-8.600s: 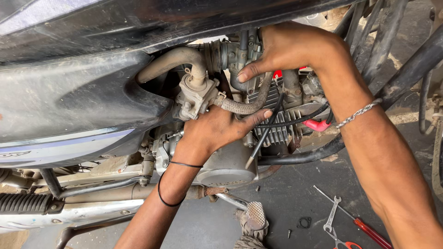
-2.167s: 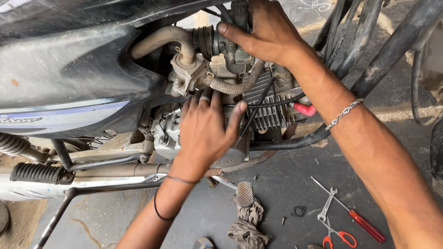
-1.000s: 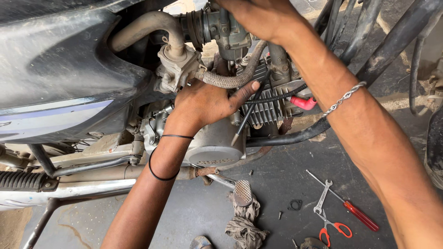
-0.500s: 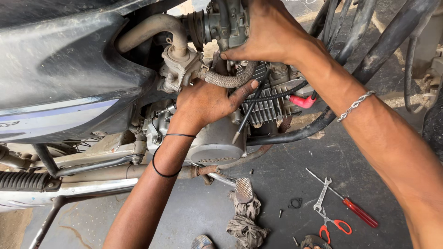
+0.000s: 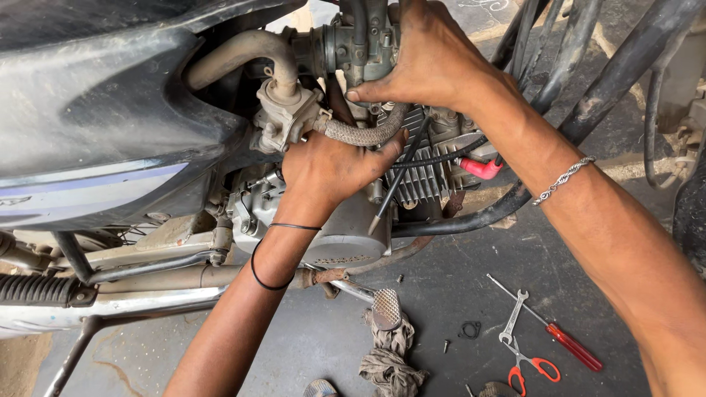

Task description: The person uses a wrench to loosen and remove a hose clamp from a motorcycle engine. They then detach a flexible hose and manipulate the carburetor assembly, adjusting its position within the engine bay.

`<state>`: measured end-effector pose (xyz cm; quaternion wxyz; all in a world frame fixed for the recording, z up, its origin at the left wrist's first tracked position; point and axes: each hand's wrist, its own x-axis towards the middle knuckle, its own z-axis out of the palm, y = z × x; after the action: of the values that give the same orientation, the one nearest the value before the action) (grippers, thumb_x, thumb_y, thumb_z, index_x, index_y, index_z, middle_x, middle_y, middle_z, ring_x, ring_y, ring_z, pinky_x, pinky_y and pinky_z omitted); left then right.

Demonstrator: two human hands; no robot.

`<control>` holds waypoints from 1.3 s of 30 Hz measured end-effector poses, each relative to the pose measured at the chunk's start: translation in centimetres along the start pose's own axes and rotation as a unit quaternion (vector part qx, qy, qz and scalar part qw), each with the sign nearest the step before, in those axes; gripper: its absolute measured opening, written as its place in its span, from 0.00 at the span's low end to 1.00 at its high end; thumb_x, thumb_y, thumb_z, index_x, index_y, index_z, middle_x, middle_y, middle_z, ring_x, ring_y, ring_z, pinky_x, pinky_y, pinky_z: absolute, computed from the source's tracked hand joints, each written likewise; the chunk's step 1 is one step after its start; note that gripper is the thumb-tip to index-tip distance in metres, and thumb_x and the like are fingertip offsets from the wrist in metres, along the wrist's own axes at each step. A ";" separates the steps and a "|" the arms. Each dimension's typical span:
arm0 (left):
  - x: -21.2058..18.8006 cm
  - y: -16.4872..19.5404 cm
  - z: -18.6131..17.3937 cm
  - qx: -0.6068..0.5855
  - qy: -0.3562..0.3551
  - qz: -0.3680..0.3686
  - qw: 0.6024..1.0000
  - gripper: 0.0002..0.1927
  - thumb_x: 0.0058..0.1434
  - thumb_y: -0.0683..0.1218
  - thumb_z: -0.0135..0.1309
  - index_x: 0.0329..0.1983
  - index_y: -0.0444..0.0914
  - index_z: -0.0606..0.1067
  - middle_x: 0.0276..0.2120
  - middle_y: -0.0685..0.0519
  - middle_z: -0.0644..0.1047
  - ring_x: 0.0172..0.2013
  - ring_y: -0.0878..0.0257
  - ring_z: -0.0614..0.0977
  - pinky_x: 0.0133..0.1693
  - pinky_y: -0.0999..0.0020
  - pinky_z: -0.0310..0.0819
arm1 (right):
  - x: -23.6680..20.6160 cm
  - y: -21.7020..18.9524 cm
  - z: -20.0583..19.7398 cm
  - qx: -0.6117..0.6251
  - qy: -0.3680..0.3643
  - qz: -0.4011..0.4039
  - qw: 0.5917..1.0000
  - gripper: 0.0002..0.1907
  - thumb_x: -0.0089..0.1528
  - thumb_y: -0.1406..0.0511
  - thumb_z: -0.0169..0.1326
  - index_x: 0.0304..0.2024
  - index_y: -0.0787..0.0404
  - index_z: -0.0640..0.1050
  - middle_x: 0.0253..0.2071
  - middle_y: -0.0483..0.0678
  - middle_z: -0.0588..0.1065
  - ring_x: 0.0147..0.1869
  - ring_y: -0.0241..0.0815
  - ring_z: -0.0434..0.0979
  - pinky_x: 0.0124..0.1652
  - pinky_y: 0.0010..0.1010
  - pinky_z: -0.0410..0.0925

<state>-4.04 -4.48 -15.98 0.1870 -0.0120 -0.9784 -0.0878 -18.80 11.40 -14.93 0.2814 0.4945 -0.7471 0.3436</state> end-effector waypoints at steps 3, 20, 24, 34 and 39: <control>0.1 0.1 0.1 -0.013 0.018 -0.003 1.000 0.60 0.53 0.75 0.52 0.73 0.28 0.52 0.60 0.32 0.72 0.58 0.40 0.77 0.46 0.51 0.77 | 0.1 -0.3 -0.2 -0.015 -0.030 0.042 0.999 0.51 0.48 0.49 0.79 0.60 0.75 0.68 0.50 0.68 0.76 0.53 0.62 0.78 0.56 0.42 0.71; 0.2 0.6 -0.7 -0.008 -0.051 -0.034 0.998 0.62 0.55 0.77 0.49 0.73 0.24 0.49 0.56 0.26 0.73 0.53 0.38 0.80 0.44 0.50 0.79 | 0.7 -0.4 -0.7 0.006 -0.058 -0.020 0.998 0.45 0.45 0.54 0.78 0.53 0.74 0.73 0.46 0.64 0.77 0.49 0.58 0.79 0.51 0.41 0.71; 0.1 0.2 -0.1 -0.013 -0.013 -0.008 1.000 0.63 0.57 0.77 0.49 0.73 0.23 0.48 0.60 0.26 0.71 0.59 0.37 0.77 0.48 0.51 0.79 | 1.4 -0.1 -0.8 -0.047 -0.060 -0.029 0.997 0.45 0.47 0.50 0.78 0.53 0.76 0.75 0.44 0.66 0.78 0.45 0.60 0.81 0.47 0.42 0.73; 0.0 0.2 0.5 0.023 0.101 0.035 0.994 0.61 0.56 0.79 0.54 0.71 0.26 0.54 0.60 0.29 0.73 0.59 0.36 0.77 0.47 0.52 0.79 | 2.5 -0.5 -0.7 -0.051 -0.147 0.109 0.982 0.41 0.46 0.47 0.74 0.50 0.70 0.79 0.32 0.63 0.79 0.31 0.56 0.81 0.33 0.43 0.73; 0.3 0.4 0.4 0.000 0.024 -0.030 0.999 0.61 0.52 0.79 0.52 0.71 0.28 0.55 0.56 0.34 0.75 0.53 0.40 0.81 0.39 0.51 0.81 | 3.0 0.7 -0.2 -0.025 -0.167 0.091 0.981 0.38 0.52 0.46 0.72 0.46 0.72 0.80 0.32 0.63 0.79 0.30 0.55 0.80 0.30 0.43 0.70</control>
<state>-4.41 -4.05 -16.16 0.2080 0.0198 -0.9735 -0.0932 -20.53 10.10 -12.66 0.1324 0.4680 -0.8337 0.2615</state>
